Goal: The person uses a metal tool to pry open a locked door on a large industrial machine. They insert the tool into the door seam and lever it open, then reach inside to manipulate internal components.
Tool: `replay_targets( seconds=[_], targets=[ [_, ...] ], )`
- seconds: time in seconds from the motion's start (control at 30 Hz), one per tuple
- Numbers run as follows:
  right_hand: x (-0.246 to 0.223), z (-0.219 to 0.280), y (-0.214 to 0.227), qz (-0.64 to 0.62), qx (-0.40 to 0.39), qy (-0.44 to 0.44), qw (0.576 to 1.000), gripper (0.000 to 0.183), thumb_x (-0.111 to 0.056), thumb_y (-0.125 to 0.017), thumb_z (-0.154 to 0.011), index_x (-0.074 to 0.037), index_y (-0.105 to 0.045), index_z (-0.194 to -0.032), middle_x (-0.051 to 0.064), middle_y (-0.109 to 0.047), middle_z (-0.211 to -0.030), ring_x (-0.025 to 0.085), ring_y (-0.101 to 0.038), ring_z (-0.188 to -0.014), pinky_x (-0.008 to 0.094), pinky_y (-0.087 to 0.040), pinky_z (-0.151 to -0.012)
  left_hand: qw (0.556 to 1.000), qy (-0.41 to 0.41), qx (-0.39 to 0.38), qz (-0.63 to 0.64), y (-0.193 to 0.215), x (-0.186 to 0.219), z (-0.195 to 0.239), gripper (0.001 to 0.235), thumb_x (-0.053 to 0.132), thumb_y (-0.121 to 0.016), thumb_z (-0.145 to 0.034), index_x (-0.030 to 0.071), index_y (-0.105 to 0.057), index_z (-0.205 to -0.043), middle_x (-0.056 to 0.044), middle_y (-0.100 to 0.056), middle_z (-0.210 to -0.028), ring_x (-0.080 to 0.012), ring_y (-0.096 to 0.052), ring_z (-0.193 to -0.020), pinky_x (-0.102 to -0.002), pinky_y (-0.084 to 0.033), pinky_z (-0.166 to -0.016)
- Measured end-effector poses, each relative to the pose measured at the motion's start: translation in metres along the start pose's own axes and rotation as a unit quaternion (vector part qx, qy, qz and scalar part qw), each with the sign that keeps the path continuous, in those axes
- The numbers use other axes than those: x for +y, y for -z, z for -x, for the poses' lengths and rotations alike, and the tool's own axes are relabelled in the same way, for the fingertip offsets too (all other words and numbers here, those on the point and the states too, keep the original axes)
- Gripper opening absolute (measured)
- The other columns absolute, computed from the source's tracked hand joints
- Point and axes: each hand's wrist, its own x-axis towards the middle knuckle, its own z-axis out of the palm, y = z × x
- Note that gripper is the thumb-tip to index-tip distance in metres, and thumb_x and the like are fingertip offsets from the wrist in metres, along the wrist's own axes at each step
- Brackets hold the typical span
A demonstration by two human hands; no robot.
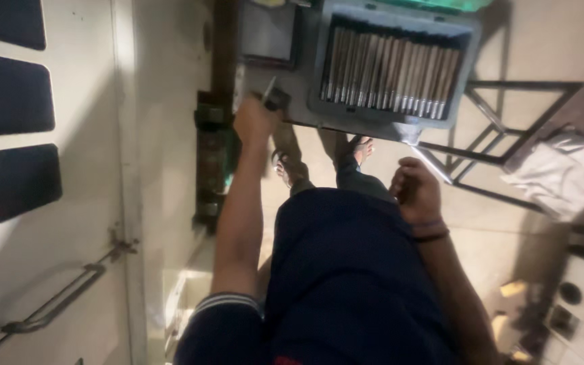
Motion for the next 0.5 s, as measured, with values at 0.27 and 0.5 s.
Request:
replay_targets(
  seconds=[0.27,0.5],
  targets=[
    [0.005,0.001,-0.044,0.239,-0.028,0.003,0.971,0.029,-0.022,-0.057,-0.105,-0.003,-0.065,-0.125,-0.003,-0.043,-0.062,0.006,-0.038,-0.047,0.023,-0.030,-0.040,0.970,-0.004,-0.009,0.243,-0.011,0.007,0.054,0.040,0.039,-0.077,-0.096,0.000,-0.071,-0.090,-0.019,-0.070,-0.081,-0.0327,-0.068,-0.075,-0.043,-0.051,-0.066],
    [0.029,-0.007,-0.060,0.280,-0.107,0.052,0.953,0.042,-0.034,-0.056,-0.103,-0.011,-0.059,-0.137,-0.003,-0.067,-0.087,0.004,-0.049,-0.052,0.021,-0.040,-0.043,0.909,-0.057,-0.137,0.388,0.008,0.079,0.172,0.036,0.038,-0.073,-0.096,0.002,-0.070,-0.093,-0.004,-0.063,-0.069,-0.0128,-0.054,-0.061,-0.032,-0.043,-0.055]
  ],
)
